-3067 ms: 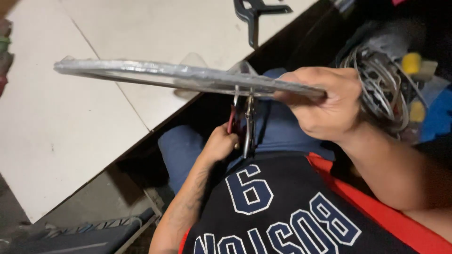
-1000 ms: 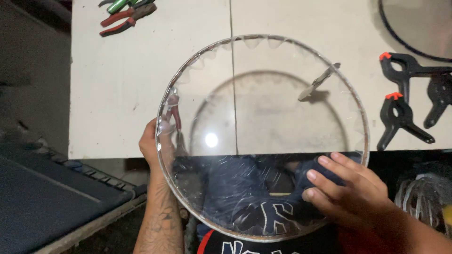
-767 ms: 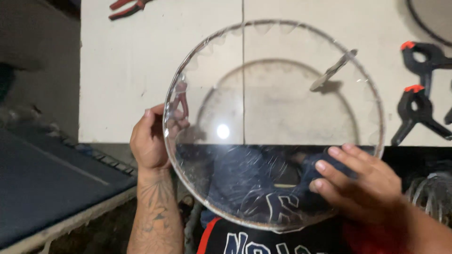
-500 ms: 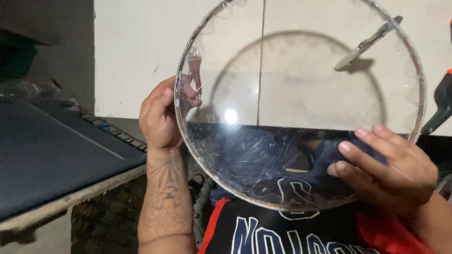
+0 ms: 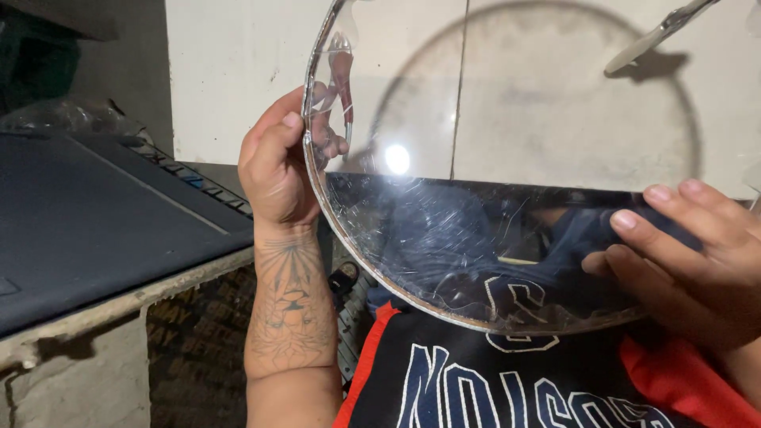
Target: Trimming excess plastic film from the edge of a drum head using hand cutters and a small saw
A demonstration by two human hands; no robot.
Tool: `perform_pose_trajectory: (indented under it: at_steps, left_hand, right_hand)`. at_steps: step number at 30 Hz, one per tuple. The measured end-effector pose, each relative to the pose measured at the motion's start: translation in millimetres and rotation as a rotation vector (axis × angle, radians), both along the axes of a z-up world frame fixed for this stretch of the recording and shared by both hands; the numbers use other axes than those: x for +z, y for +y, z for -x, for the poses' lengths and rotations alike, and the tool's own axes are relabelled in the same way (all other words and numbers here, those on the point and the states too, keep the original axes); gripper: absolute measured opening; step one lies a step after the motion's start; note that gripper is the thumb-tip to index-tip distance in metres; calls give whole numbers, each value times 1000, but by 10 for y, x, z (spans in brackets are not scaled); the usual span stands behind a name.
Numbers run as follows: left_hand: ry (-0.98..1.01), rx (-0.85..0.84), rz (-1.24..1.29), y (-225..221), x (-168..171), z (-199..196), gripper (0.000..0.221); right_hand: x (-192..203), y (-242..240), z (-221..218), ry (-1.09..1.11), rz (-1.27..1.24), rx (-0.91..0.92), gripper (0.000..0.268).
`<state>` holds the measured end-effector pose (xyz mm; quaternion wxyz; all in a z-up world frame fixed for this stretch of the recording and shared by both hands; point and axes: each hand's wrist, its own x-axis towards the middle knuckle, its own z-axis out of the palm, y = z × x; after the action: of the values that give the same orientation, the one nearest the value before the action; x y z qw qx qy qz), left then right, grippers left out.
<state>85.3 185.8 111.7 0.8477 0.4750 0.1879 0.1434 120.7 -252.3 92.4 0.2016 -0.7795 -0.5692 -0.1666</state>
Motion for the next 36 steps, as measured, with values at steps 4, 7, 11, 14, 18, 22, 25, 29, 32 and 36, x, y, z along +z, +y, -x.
perform_pose_trajectory:
  at_steps: [4,7,11,14,18,22,25,29,32,36]
  left_hand:
    - [39,54,14,-3,-7,14,42]
    - [49,58,-1,-21,18,12,43]
    - [35,46,-16,-31,21,19,42]
    - [69,61,-53,-51,74,24,43]
    - [48,30,-75,-62,105,38,43]
    - [89,46,-57,-50,80,55,44]
    - [90,41,-65,-36,21,83,42]
    - [52,-82,-168,41,-156,193,43]
    - [109,-129,-344,-30,-339,257,32]
    - [176,-257,-342,-184,-556,388,25]
  right_hand:
    - [34,51,-2,-24,-51,34,32]
    - [15,45,-15,-27,-76,43,34]
    - [-33,-8,18,-20,-54,29,36]
    - [-31,-19,41,2,-38,3,27]
    - [24,10,113,62,-30,-73,34]
    - [-78,-11,42,-3,-70,2,43]
    - [-258,-137,-54,-75,-6,31,49]
    - [-360,-85,-243,-169,-6,-15,43]
    - [-524,-155,-313,-66,-42,-265,32]
    - [-715,-163,-471,-101,-69,-401,58]
